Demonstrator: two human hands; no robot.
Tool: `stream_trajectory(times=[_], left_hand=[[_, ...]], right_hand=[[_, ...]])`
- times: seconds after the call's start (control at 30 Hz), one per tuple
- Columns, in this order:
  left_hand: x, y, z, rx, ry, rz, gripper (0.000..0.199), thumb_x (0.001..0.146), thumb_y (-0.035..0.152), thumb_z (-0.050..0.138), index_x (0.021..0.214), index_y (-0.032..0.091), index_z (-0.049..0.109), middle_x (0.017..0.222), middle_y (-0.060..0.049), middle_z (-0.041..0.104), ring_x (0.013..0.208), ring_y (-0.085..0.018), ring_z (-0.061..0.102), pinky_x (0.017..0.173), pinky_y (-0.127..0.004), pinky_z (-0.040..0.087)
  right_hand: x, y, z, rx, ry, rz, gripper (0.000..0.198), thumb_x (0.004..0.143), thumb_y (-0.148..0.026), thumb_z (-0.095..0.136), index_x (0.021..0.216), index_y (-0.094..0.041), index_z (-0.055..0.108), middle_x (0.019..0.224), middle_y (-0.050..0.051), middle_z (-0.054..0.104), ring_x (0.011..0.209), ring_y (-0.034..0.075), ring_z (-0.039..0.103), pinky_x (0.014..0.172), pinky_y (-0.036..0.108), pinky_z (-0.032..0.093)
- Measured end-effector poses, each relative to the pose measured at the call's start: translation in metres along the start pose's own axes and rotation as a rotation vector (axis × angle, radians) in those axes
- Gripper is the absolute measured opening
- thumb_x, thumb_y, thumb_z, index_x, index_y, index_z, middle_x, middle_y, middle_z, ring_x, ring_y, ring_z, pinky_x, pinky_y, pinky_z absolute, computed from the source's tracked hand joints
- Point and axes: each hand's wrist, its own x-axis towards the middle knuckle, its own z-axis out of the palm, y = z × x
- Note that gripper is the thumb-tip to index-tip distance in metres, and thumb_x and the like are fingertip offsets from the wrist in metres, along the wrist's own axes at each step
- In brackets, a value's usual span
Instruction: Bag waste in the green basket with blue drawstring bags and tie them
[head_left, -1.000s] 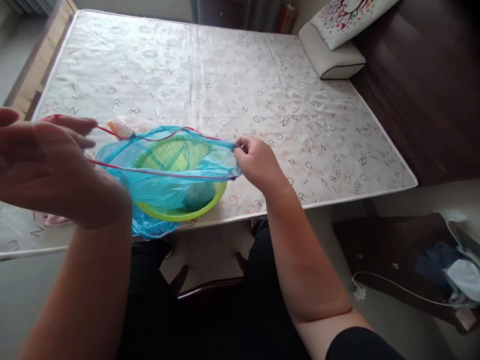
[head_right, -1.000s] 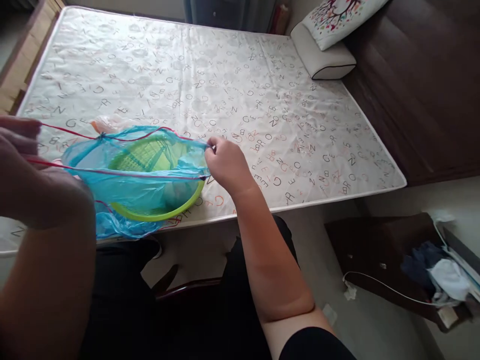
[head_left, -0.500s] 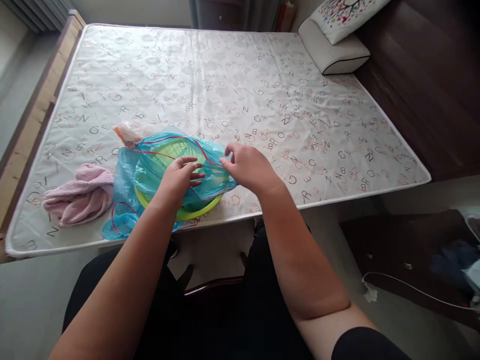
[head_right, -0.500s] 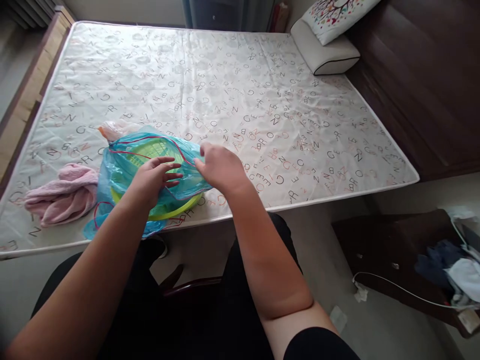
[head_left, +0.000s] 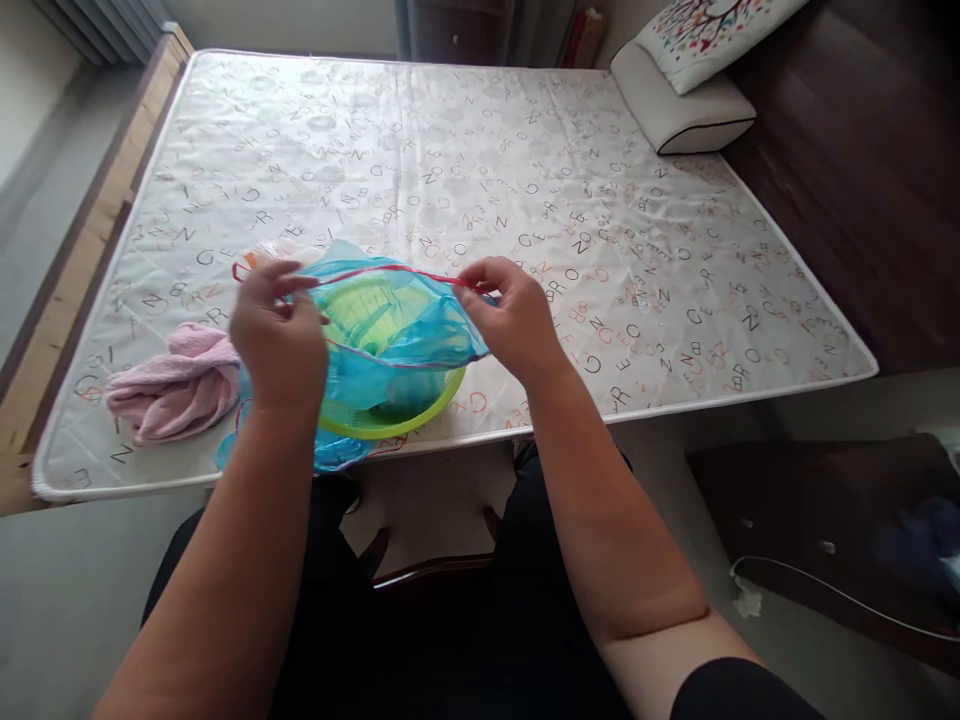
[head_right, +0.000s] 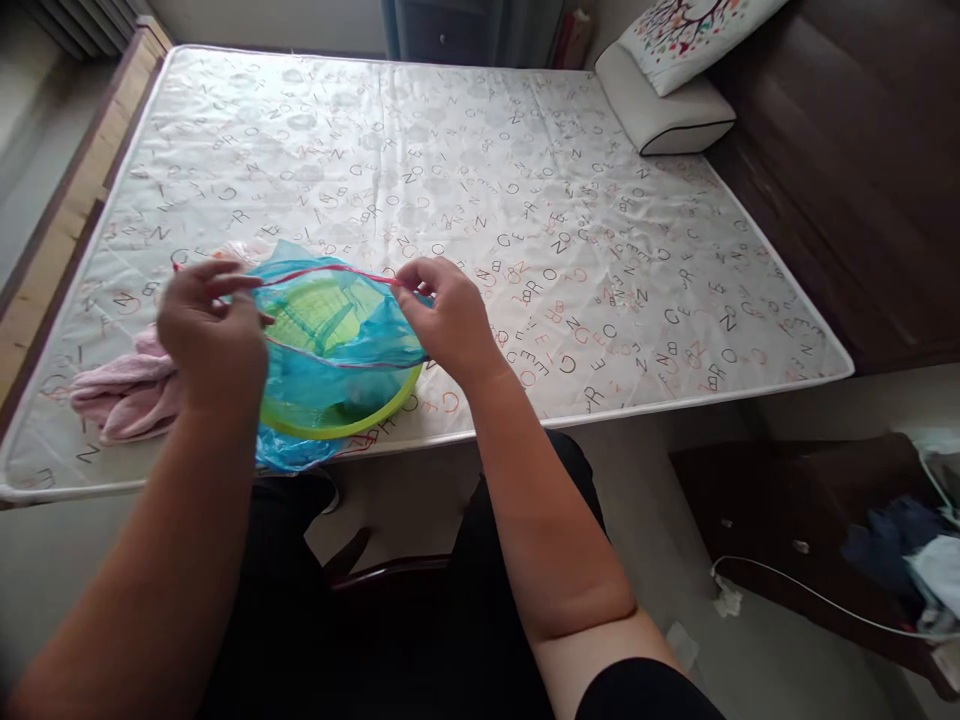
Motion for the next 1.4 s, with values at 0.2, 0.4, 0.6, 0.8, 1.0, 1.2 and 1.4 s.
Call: stream_trajectory(times=[0.2, 0.4, 0.6, 0.8, 1.0, 1.2, 1.4], left_hand=[[0.028, 0.013, -0.051, -0.1, 0.029, 0.002, 0.046, 0.088, 0.03, 0.07, 0.129, 0.037, 0.05, 0.111, 0.003, 0.078, 0.068, -0.017, 0.073, 0.036, -0.021, 0.037], [0.033, 0.012, -0.072, 0.019, 0.181, 0.063, 0.019, 0.088, 0.036, 0.069, 0.098, 0.026, 0.056, 0.103, 0.0, 0.082, 0.047, -0.011, 0.056, 0.035, -0.023, 0.042], [0.038, 0.016, -0.061, -0.345, 0.216, -0.095, 0.029, 0.084, 0.026, 0.077, 0.1, 0.027, 0.053, 0.092, 0.006, 0.078, 0.063, -0.011, 0.065, 0.051, -0.02, 0.05], [0.008, 0.037, -0.027, -0.46, 0.021, -0.192, 0.023, 0.09, 0.023, 0.07, 0.106, 0.027, 0.055, 0.071, 0.007, 0.065, 0.049, -0.011, 0.056, 0.044, -0.022, 0.045], [-0.042, 0.055, 0.007, -0.392, -0.449, -0.302, 0.039, 0.092, 0.05, 0.08, 0.121, 0.027, 0.067, 0.083, -0.001, 0.075, 0.063, -0.015, 0.074, 0.055, -0.025, 0.059], [-0.039, 0.039, 0.013, -0.55, -0.456, -0.341, 0.043, 0.088, 0.046, 0.088, 0.118, 0.022, 0.069, 0.085, -0.001, 0.076, 0.074, -0.016, 0.076, 0.062, -0.024, 0.061], [-0.017, 0.051, -0.004, -0.719, -0.386, -0.277, 0.026, 0.087, 0.019, 0.088, 0.108, 0.025, 0.072, 0.092, 0.003, 0.076, 0.077, -0.01, 0.073, 0.071, -0.022, 0.062]], right_hand=[[0.01, 0.002, -0.024, 0.444, 0.213, 0.122, 0.025, 0.097, -0.052, 0.058, 0.098, -0.027, 0.058, 0.094, 0.001, 0.058, 0.092, 0.015, 0.065, 0.079, 0.03, 0.056], [0.02, 0.027, -0.052, 0.402, 0.343, 0.093, 0.024, 0.096, -0.052, 0.056, 0.101, -0.028, 0.058, 0.092, 0.0, 0.058, 0.084, 0.014, 0.064, 0.072, 0.028, 0.053], [0.008, 0.015, -0.046, 0.252, 0.303, 0.122, 0.009, 0.09, -0.028, 0.059, 0.098, -0.026, 0.064, 0.091, 0.0, 0.06, 0.084, 0.014, 0.059, 0.073, 0.03, 0.05], [-0.002, -0.016, -0.032, 0.208, 0.052, 0.12, 0.013, 0.088, -0.02, 0.06, 0.097, -0.022, 0.069, 0.089, 0.001, 0.061, 0.087, 0.016, 0.058, 0.076, 0.031, 0.05], [-0.01, -0.038, -0.002, 0.26, -0.089, 0.013, 0.013, 0.096, -0.03, 0.064, 0.105, -0.022, 0.068, 0.093, 0.001, 0.063, 0.09, 0.015, 0.061, 0.082, 0.032, 0.054], [-0.019, -0.04, 0.011, 0.039, -0.329, -0.294, 0.007, 0.099, -0.029, 0.066, 0.101, -0.023, 0.07, 0.108, 0.003, 0.069, 0.104, 0.018, 0.064, 0.099, 0.038, 0.055], [-0.023, -0.028, 0.02, -0.12, -0.256, -0.481, 0.039, 0.1, -0.035, 0.07, 0.137, -0.027, 0.064, 0.147, 0.01, 0.057, 0.142, 0.028, 0.053, 0.118, 0.049, 0.049]])
